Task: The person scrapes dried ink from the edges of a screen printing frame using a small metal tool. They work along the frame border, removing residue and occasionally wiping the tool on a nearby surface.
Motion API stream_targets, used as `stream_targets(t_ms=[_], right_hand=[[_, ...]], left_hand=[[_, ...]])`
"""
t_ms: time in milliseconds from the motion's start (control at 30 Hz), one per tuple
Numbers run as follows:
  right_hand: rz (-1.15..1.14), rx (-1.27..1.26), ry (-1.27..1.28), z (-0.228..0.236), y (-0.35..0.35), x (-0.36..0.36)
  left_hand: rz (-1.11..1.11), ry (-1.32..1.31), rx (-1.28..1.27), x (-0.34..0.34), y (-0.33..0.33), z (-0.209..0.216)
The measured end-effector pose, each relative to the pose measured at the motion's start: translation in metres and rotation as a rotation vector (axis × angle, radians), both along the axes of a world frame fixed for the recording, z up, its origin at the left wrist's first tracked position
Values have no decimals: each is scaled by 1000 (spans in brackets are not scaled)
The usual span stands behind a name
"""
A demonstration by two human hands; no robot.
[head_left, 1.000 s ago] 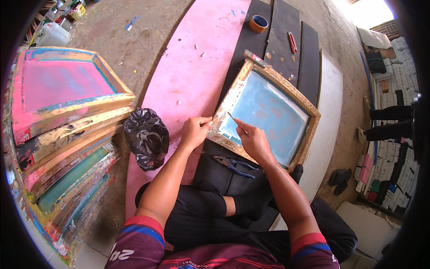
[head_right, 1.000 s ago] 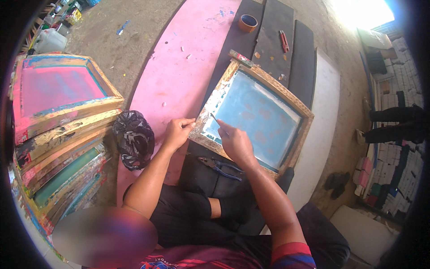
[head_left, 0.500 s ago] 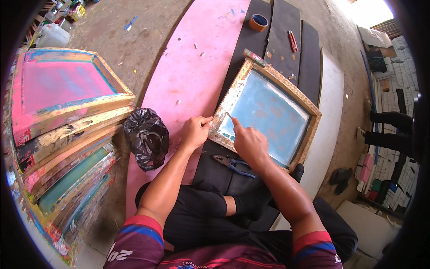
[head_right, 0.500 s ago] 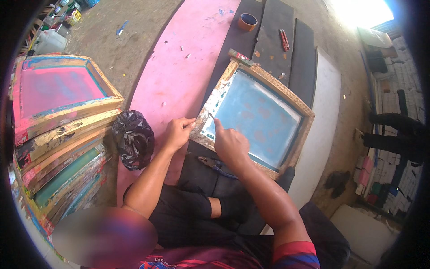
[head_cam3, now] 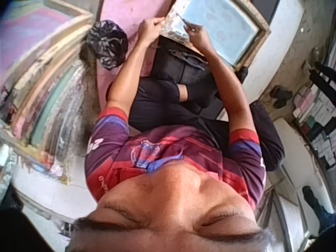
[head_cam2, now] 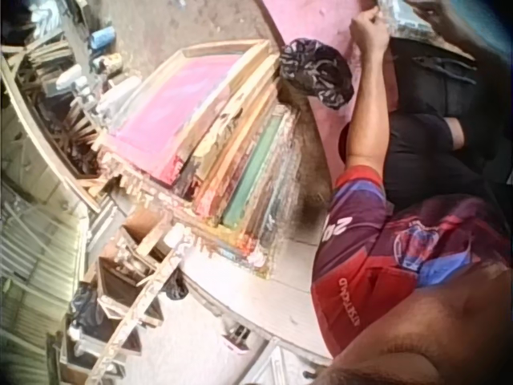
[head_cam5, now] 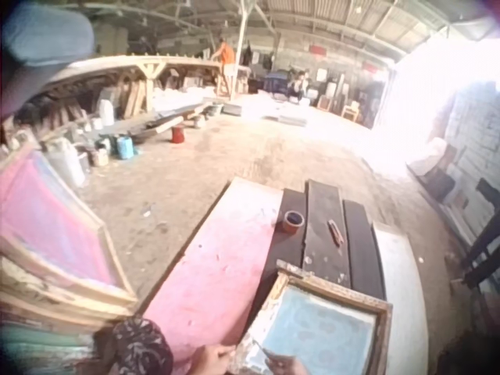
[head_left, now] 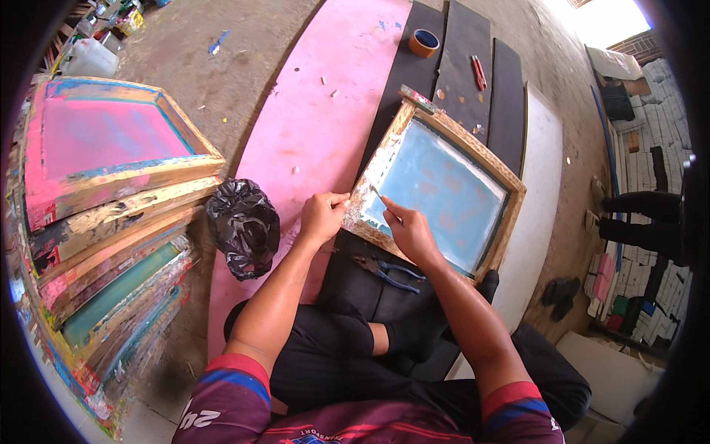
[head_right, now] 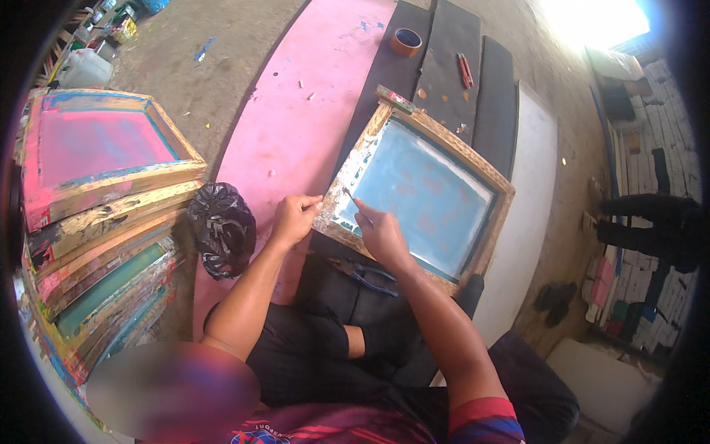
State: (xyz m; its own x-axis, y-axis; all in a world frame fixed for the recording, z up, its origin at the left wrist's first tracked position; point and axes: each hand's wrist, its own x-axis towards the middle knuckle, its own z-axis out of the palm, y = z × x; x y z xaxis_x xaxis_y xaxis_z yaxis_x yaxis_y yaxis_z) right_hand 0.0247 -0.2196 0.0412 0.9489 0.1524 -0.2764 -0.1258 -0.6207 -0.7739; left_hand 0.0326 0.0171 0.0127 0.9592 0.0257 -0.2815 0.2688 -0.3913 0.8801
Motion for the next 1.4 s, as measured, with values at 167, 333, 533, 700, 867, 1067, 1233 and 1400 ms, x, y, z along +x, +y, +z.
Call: stream_targets(t_ms=[167,333,533,700,867,1067,1233,1400], right_hand=[[-299,395,721,45,8,10],[-426,602,844,59,6,11],[-57,35,174,48,-1,5],[20,-269,63,60,7,14],[-12,-261,5,56,10,12],[-52,-256,15,60,14,16],[-43,-261,-16,63,16,22],[-24,-299,-9,64,17,25]], left_hand=[[4,4,-28,-2,6,-7],[-8,63,-67,2,6,4],[35,-36,-86,1,-5,-12],[13,-79,-49,0,-7,-21],[3,-95,-66,0,-7,-17],[-11,-98,-68,-1,-4,-22],[-19,-97,-61,0,-5,-18],[-27,-115,-40,0,-5,-13]])
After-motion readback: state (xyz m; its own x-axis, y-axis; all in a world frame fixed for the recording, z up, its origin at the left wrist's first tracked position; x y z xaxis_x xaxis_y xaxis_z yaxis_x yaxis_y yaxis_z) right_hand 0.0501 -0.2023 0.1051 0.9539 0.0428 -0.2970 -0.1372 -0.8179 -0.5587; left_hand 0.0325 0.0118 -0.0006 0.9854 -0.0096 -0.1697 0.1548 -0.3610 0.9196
